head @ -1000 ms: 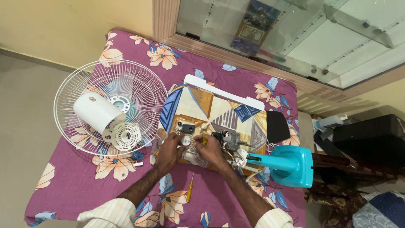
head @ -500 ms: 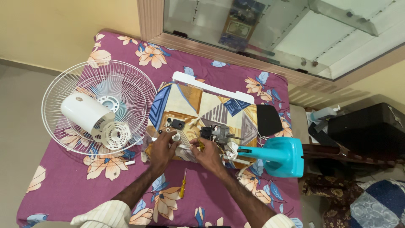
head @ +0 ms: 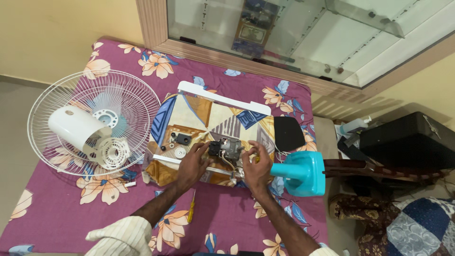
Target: The person works at a table with a disassembled electric fan, handling the teal fan housing and motor assembly. They use a screwdriver to unscrew parts, separate the motor from its mount, and manipulate small components and screws while repositioning the fan parts on the table.
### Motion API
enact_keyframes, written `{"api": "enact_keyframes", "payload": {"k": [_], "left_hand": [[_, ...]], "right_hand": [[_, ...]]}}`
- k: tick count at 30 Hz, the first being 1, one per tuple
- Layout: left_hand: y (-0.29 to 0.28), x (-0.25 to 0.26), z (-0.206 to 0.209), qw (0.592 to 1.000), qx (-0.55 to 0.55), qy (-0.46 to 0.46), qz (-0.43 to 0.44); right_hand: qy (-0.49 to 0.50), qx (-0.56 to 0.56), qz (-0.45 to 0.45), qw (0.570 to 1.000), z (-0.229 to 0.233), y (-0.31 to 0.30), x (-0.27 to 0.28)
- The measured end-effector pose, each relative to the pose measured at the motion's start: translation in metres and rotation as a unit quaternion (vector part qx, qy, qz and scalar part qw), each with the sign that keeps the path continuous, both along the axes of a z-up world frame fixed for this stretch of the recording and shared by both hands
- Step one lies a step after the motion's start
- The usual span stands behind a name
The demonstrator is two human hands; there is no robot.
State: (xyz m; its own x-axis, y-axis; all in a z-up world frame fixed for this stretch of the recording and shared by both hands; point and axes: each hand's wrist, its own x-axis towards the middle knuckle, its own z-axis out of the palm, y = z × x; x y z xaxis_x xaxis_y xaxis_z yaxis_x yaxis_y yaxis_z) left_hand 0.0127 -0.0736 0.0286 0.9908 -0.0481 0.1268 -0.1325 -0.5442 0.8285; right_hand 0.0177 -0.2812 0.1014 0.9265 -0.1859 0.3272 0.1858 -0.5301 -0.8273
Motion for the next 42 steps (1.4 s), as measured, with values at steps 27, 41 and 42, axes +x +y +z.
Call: {"api": "enact_keyframes", "payload": {"k": [27,41,42], "left_hand": [[-0.002,0.034,-0.024,0.988,-0.092,0.114,-0.044],[-0.015,0.03,-0.018,0.979,-0.122,0.157,-0.049],[-0.016,0.029,-0.017,0.98,-0.101,0.166,-0.048]], "right_hand": [[0.061,-0.006,0.088,0.994,-0.009,-0.017,0.043],[0.203,0.056,0.103,0.972,-0.016,-0.039,0.055],[0.199,0.05,0.116,0.972,-0.015,-0.042,0.054]]}}
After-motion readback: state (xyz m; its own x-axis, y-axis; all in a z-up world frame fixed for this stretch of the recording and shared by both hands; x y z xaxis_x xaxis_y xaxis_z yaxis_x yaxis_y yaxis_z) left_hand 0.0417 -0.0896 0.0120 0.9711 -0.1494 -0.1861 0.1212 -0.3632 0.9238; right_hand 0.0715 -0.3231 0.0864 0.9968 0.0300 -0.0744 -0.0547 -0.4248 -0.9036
